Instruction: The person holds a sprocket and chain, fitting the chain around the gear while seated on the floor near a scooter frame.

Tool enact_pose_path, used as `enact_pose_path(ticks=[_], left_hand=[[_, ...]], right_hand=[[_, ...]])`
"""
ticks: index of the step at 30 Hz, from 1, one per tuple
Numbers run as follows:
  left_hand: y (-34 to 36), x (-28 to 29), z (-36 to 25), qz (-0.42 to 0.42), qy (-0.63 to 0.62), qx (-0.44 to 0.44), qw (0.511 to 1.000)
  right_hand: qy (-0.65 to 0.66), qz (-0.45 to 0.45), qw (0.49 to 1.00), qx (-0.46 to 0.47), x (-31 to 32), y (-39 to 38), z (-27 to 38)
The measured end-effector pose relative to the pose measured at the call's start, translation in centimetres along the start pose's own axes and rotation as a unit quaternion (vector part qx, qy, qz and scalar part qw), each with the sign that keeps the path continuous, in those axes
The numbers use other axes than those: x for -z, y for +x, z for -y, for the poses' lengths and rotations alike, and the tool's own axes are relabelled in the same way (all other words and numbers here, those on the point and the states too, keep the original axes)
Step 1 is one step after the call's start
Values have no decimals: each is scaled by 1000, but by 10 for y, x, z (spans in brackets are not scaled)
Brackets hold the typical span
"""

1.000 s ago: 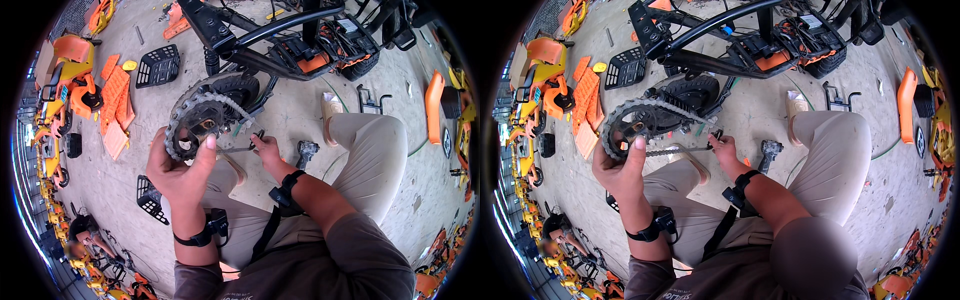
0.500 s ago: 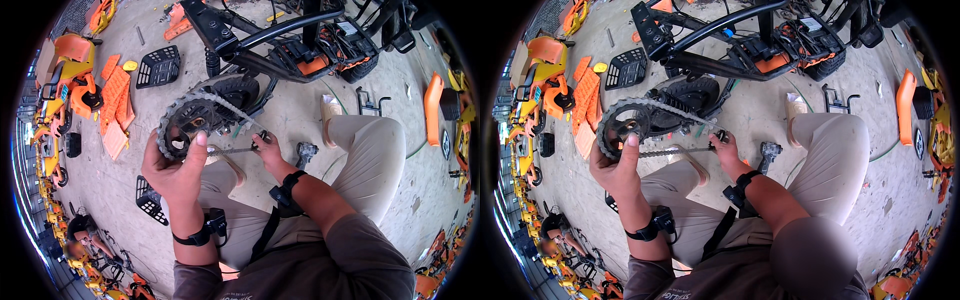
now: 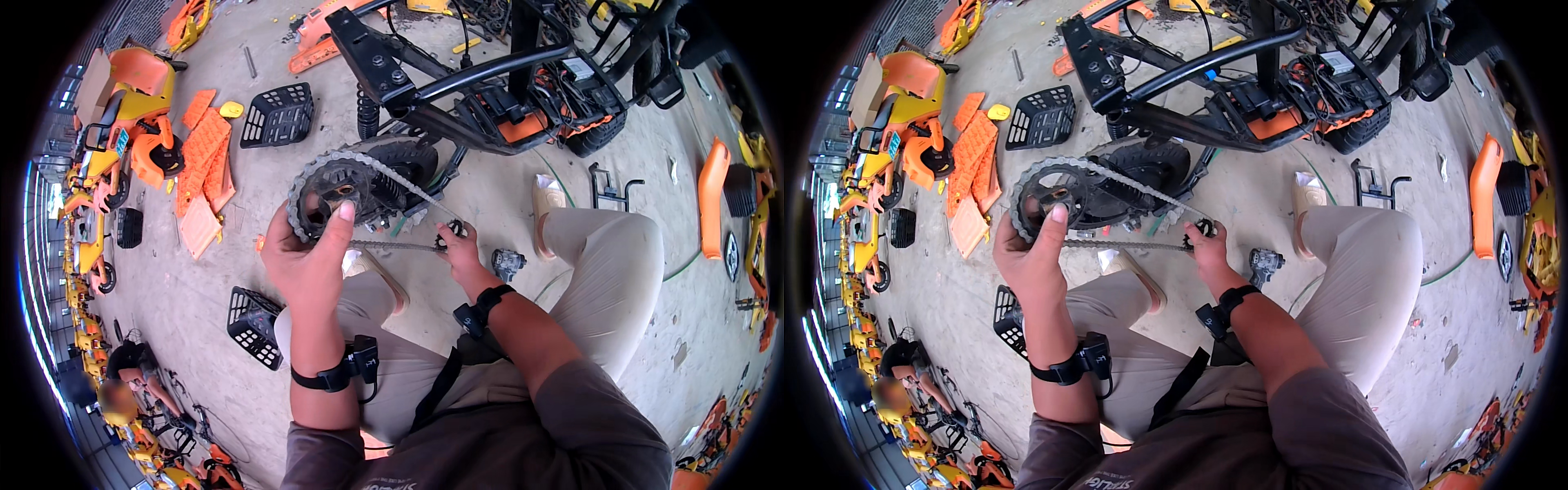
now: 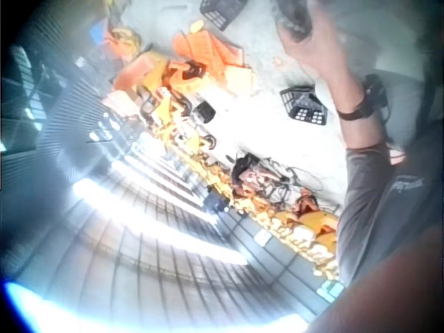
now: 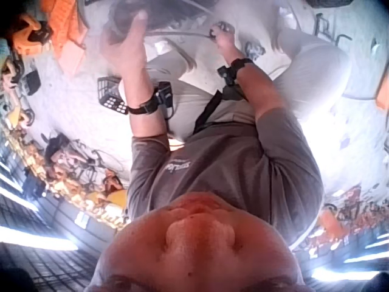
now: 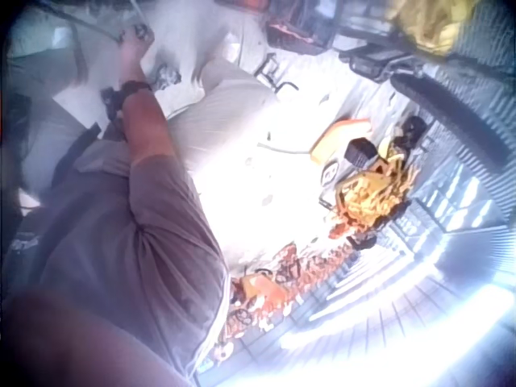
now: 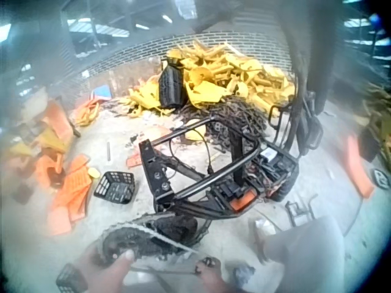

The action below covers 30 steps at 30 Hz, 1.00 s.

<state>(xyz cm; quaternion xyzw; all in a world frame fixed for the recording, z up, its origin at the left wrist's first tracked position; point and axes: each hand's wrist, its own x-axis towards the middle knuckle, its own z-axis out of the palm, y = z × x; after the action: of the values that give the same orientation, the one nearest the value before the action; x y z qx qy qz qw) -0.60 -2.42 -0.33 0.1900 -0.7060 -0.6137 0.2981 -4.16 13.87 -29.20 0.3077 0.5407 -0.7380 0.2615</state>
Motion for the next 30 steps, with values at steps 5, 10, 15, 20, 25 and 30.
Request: enact_pose_path(ticks=[5, 10, 15, 20, 25, 30], left_hand=[[8, 3, 7, -7, -58, 11, 998], [16, 14, 14, -58, -87, 41, 994], [28, 23, 24, -96, -178, 39, 979], [27, 22, 16, -104, -239, 19, 965], [4, 23, -32, -62, -157, -41, 985], [-15, 1, -101, -10, -122, -81, 989]], right_hand=[[-82, -61, 994, 41, 15, 15, 5], [-186, -72, 976, 91, 31, -1, 48], [-246, -84, 950, 176, 61, 6, 107], [-213, -26, 959, 185, 63, -37, 169], [-116, 69, 985, 103, 54, -61, 156], [-47, 182, 981, 56, 46, -47, 129]])
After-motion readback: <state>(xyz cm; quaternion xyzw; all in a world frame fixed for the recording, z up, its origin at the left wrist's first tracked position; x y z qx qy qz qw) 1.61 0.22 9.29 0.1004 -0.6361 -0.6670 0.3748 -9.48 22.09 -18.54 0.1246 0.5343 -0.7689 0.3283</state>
